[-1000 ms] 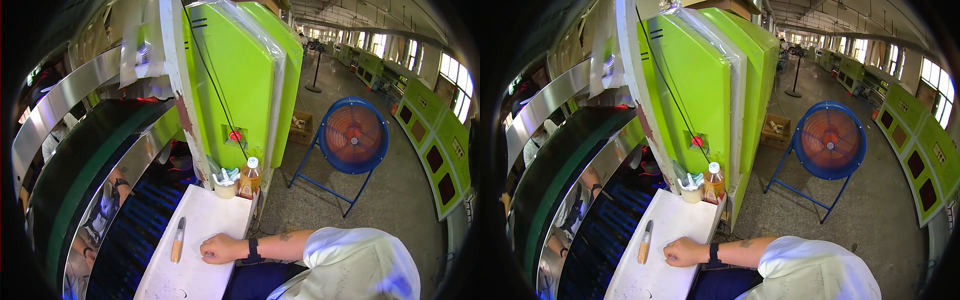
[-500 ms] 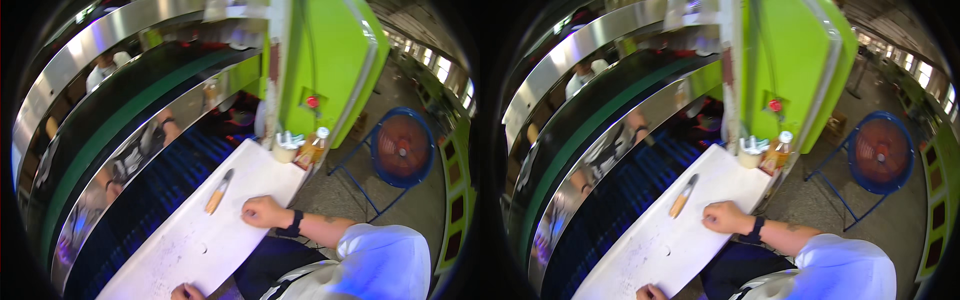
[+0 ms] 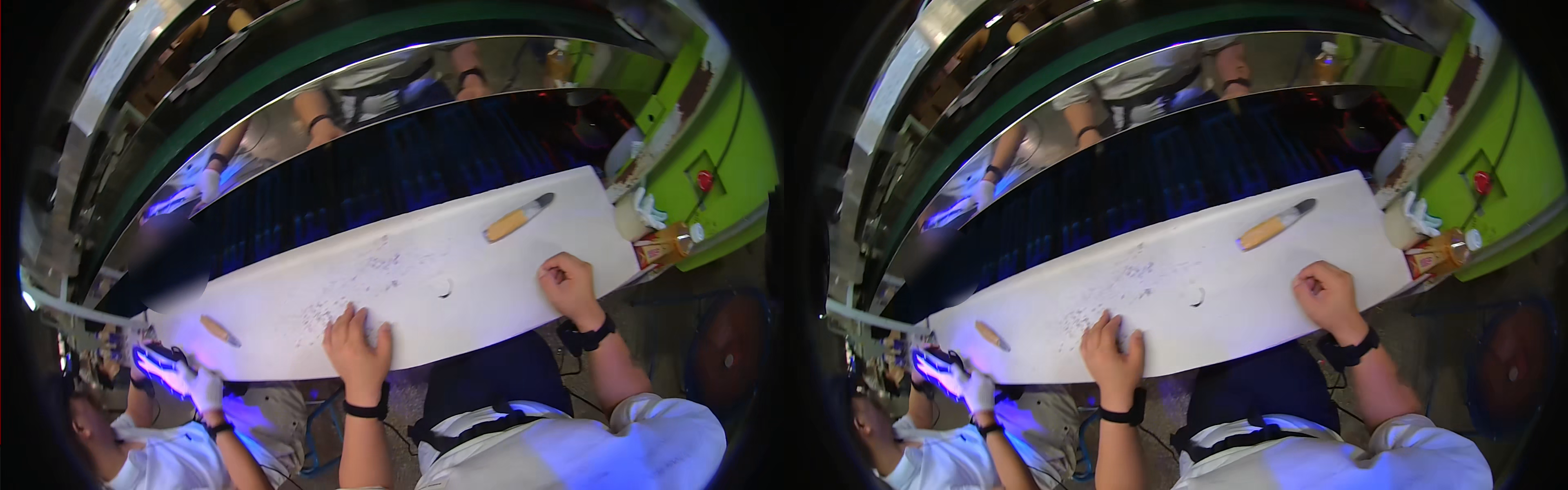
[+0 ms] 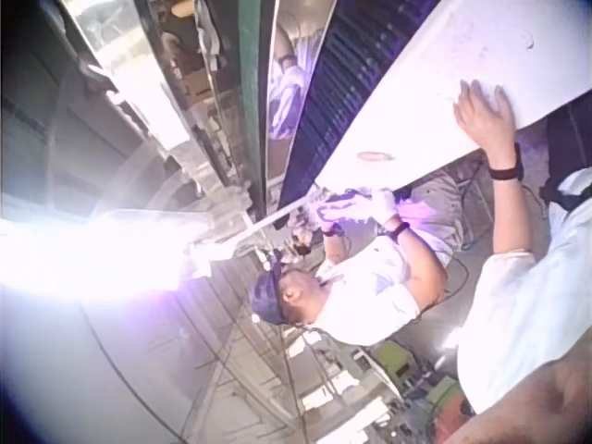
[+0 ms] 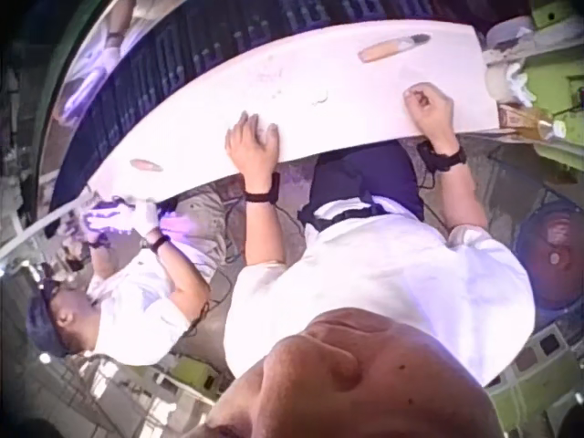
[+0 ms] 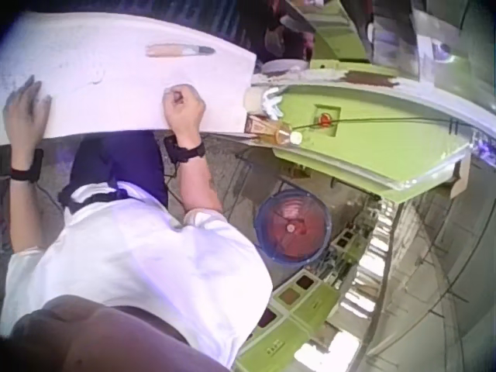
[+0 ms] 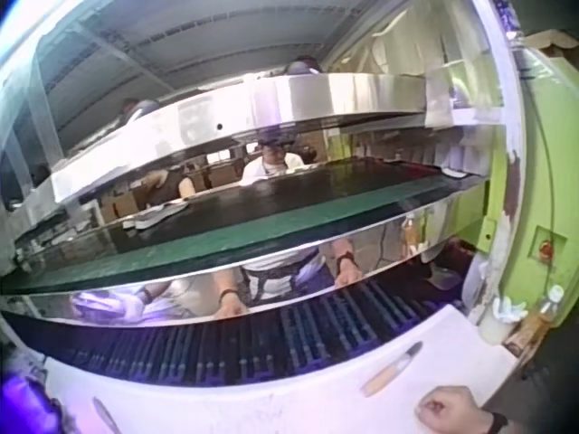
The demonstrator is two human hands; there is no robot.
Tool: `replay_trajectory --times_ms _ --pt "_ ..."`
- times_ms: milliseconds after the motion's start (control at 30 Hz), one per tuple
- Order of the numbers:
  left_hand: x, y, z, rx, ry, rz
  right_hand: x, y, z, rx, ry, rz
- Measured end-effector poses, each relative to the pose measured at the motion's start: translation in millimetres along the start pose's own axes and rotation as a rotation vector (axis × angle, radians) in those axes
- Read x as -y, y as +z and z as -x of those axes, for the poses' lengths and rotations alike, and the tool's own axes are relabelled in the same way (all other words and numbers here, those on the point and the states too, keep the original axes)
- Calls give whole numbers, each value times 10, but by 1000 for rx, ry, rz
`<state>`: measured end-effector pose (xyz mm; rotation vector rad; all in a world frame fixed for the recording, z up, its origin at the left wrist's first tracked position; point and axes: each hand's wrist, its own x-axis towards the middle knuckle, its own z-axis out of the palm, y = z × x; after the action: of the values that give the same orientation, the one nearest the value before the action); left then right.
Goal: Assembling and checking shoe components on a production line conveyor.
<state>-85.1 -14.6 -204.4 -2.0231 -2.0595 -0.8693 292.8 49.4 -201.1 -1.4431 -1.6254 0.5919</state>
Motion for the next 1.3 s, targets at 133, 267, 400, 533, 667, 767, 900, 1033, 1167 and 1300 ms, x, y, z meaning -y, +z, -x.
replay_trajectory --times_ms 133,267,400,533,667,767,900,1033,1167,1300 --pt "6 3 0 -24 11 -4 -80 6 8 -4 -48 -1" --pt "22 21 22 -14 -15 5 -191 28 10 -25 -45 -8" --pt "-10 -9 32 -27 -42 43 -265 27 15 -2 -23 -79" --pt "-48 -46 9 -60 -44 47 -293 12 19 16 -10 -47" --pt "-62 -59 2 -78 -48 56 -310 1 29 19 -16 -52" --pt "-55 -45 14 -83 -37 66 -324 0 38 1 -56 -57" --pt "-47 -24 32 -125 -16 70 -344 -2 50 -13 -30 -46" --pt "-44 -12 37 -100 -36 78 -378 -1 57 -9 -30 -64" --pt "-48 -17 37 -117 -47 80 -435 -3 57 -15 -42 -57" --pt "-48 -15 45 -112 -51 98 -497 -3 64 -15 -40 -84"
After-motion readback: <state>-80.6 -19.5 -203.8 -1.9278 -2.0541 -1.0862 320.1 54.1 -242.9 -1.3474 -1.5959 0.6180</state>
